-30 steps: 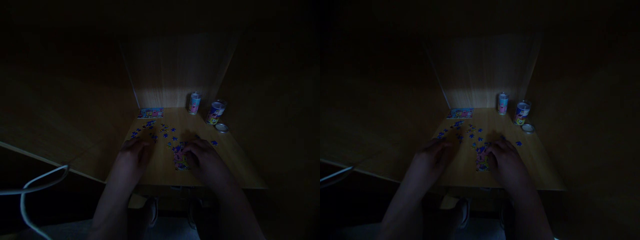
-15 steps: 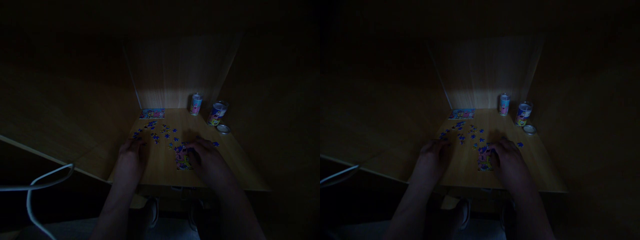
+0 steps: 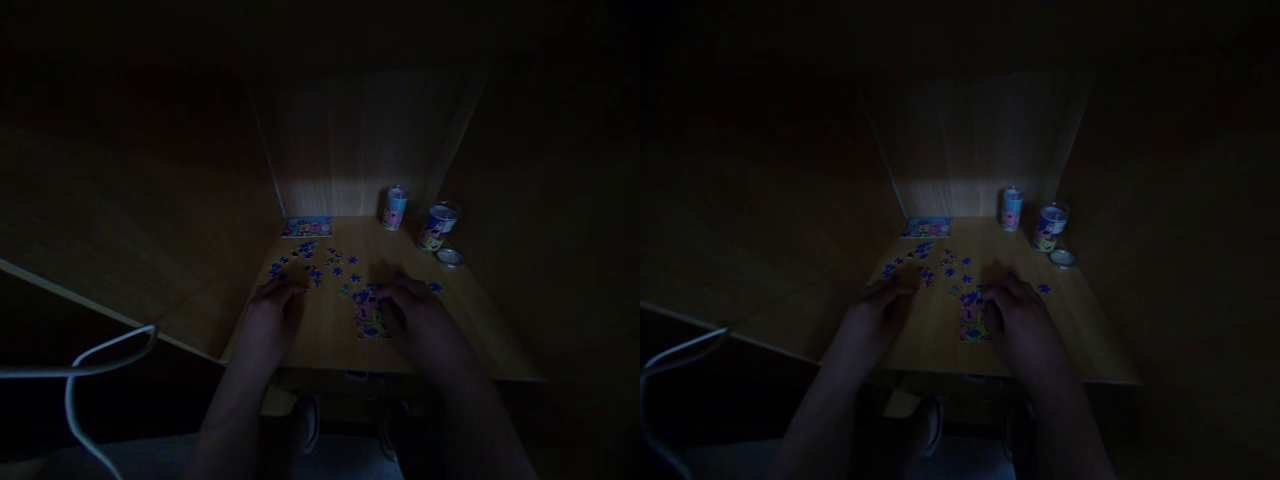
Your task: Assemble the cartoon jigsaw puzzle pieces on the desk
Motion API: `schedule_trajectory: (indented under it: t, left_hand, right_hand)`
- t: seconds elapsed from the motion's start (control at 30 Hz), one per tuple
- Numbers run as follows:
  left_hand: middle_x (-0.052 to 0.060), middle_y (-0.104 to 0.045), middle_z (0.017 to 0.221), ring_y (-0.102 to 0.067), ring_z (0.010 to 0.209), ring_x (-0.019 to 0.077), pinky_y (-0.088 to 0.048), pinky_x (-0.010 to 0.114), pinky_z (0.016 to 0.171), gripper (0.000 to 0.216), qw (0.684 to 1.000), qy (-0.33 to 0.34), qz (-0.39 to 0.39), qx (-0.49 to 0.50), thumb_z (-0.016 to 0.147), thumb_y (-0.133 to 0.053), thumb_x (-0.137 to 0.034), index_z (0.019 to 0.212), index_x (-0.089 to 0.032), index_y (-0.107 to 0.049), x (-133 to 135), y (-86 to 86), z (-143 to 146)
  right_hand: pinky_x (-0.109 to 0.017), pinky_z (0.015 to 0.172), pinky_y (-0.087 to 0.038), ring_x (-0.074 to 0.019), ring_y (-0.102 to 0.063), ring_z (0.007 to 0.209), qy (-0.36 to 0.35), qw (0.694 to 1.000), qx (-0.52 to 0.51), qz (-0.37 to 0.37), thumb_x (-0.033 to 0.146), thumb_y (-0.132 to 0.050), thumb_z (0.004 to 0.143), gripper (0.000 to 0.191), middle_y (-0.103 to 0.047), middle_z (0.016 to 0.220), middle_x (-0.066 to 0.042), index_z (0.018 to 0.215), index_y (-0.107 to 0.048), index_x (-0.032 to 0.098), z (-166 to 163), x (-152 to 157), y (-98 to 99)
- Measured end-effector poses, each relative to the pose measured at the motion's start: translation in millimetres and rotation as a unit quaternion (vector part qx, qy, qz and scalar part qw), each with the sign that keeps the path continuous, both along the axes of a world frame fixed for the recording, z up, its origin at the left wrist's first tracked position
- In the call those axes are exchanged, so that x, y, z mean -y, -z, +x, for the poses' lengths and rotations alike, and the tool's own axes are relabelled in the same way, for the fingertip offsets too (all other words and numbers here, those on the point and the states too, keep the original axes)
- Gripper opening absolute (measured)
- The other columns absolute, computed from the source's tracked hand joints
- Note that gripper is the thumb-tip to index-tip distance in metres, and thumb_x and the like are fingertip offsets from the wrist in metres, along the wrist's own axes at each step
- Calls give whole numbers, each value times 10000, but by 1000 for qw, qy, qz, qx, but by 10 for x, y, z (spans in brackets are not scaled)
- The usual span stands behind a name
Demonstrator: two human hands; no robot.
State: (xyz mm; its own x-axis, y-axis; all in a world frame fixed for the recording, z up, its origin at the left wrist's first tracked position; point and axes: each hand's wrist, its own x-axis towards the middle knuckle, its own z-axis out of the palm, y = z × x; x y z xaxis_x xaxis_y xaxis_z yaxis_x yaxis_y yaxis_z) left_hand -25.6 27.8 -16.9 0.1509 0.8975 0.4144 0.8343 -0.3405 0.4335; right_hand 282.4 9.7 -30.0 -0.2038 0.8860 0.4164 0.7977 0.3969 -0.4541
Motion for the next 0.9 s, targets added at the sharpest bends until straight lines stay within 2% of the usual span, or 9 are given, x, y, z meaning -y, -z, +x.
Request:
schedule_trajectory:
  t: [0.2,0.27,0.37,0.47,0.53,0.6,0.67,0.77,0.9]
  left_hand:
    - [63,-829,1100,-795,1046,277,-646,439,953,172,998,38,4,42,1055,-668,-211,1092,-259,-829,21,-36,26]
    - [66,-815,1122,-792,1052,267,-651,425,958,226,998,26,14,62,1049,-623,-190,1116,-258,-827,34,-37,-52]
    - [82,-779,1184,-777,1097,259,-649,423,1024,354,997,-17,35,71,958,-555,-95,1124,-243,-831,56,-36,-218]
    - [91,-754,1221,-758,1127,262,-644,438,1065,354,997,-44,37,52,943,-548,-93,1068,-241,-846,80,-41,-306]
    - [94,-756,1223,-746,1161,279,-643,465,1071,295,999,-26,30,34,992,-582,-137,1037,-252,-851,98,-49,-284]
    - [95,-767,1227,-739,1192,296,-638,493,1075,236,999,20,20,15,1022,-630,-170,1029,-260,-848,120,-58,-220]
    - [95,-774,1254,-741,1206,301,-634,505,1070,206,998,64,8,2,1031,-664,-170,1050,-266,-845,145,-68,-147]
    - [86,-781,1291,-745,1206,305,-623,509,1061,196,996,86,-8,-8,1017,-711,-137,1047,-274,-847,185,-103,-52]
    - [44,-820,1130,-761,1117,285,-623,458,992,216,992,113,-48,-12,989,-753,-63,993,-266,-829,237,-178,93]
  right_hand:
    - [-570,1089,-600,-328,-715,1197,-6,1000,4,-11,196,-612,1071,188,-773,1242,-112,1146,-772,258,12,-12,5]
    - [-559,1075,-598,-325,-712,1183,-11,1000,5,-14,199,-615,1073,180,-772,1234,-107,1145,-769,260,21,-19,14]
    - [-539,1061,-595,-308,-713,1145,-17,1000,1,-14,197,-623,1073,172,-774,1222,-97,1135,-769,264,26,-21,18]
    - [-537,1056,-592,-307,-712,1140,-14,1000,3,-15,193,-615,1079,176,-775,1219,-94,1123,-768,267,15,-15,-3]
    - [-548,1053,-592,-313,-710,1137,-13,1000,5,-19,193,-602,1087,178,-775,1213,-97,1113,-764,261,7,-10,-21]
    - [-554,1047,-595,-314,-710,1122,-14,1000,6,-21,194,-594,1090,177,-774,1204,-100,1103,-760,254,5,-8,-32]
    - [-546,1044,-599,-314,-712,1129,-15,1000,4,-21,196,-602,1087,170,-774,1199,-96,1104,-759,260,11,-10,-28]
    - [-530,1060,-595,-306,-721,1150,-17,1000,0,-15,196,-616,1078,175,-776,1202,-90,1123,-766,274,22,-17,-11]
    - [-525,1040,-602,-303,-725,1129,-11,1000,3,-16,182,-611,1068,196,-786,1204,-96,1130,-776,266,22,-19,-9]
